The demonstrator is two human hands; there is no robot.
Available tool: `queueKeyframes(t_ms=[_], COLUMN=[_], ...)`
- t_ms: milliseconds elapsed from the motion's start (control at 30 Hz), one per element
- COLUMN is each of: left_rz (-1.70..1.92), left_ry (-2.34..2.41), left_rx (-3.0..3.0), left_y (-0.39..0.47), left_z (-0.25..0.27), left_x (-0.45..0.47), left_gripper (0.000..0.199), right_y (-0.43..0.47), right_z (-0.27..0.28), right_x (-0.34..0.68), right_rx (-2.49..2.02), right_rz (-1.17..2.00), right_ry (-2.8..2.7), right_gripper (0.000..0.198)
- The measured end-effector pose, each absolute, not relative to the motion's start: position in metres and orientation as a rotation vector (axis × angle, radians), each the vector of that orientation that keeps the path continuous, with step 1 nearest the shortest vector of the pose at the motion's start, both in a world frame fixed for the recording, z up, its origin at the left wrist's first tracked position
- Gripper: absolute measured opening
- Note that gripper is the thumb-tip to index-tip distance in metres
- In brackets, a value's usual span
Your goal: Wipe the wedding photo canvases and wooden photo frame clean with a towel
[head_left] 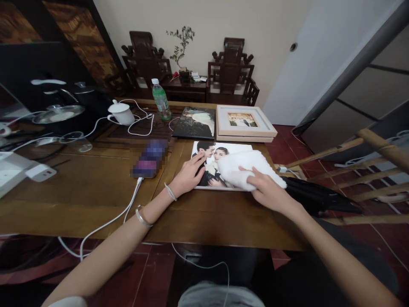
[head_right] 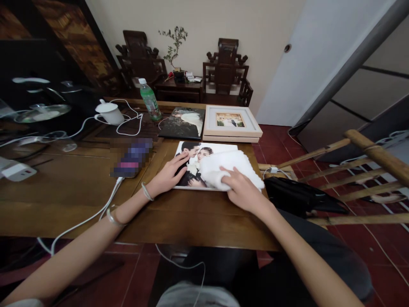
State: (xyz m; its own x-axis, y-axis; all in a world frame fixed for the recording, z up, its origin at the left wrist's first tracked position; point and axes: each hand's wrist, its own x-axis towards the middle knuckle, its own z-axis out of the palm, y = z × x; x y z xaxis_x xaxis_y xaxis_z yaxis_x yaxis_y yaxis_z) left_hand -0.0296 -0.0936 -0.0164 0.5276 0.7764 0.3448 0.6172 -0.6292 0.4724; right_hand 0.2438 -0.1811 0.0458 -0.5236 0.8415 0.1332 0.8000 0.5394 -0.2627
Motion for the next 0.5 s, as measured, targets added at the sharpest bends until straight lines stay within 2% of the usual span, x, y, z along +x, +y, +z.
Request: queueKeyframes(t_ms=[167, 267, 400, 500], left_rz=[0.769, 0.781, 0.778, 0.762], left_ry=[1.161, 1.153, 1.152, 1.162], left_rx=[2.478, 2.472, 2.463, 2.462], left_y=[-0.093, -0.094, -0.094, -0.094], left_z=[-0.016, -0.016, -0.015, -0.015], left_x=[-0.030, -0.030, -0.030, -0.030], left_gripper=[0.045, 0.045, 0.045, 0.046], right_y=[-0.118, -0.097, -0.105, -0.136], right_z=[0.042, 0.037, 0.028, 0.025], right_x=[0.249, 0.247, 0.240, 0.236], right_rx=[-1.525, -1.538, -1.522, -1.560], right_rz=[0.112, 0.033, -0.039, -0.016], right_ry=[-2.494, -2.451, -2.444, -2.478], right_gripper=[0.031, 0.034, 0.040, 0.036])
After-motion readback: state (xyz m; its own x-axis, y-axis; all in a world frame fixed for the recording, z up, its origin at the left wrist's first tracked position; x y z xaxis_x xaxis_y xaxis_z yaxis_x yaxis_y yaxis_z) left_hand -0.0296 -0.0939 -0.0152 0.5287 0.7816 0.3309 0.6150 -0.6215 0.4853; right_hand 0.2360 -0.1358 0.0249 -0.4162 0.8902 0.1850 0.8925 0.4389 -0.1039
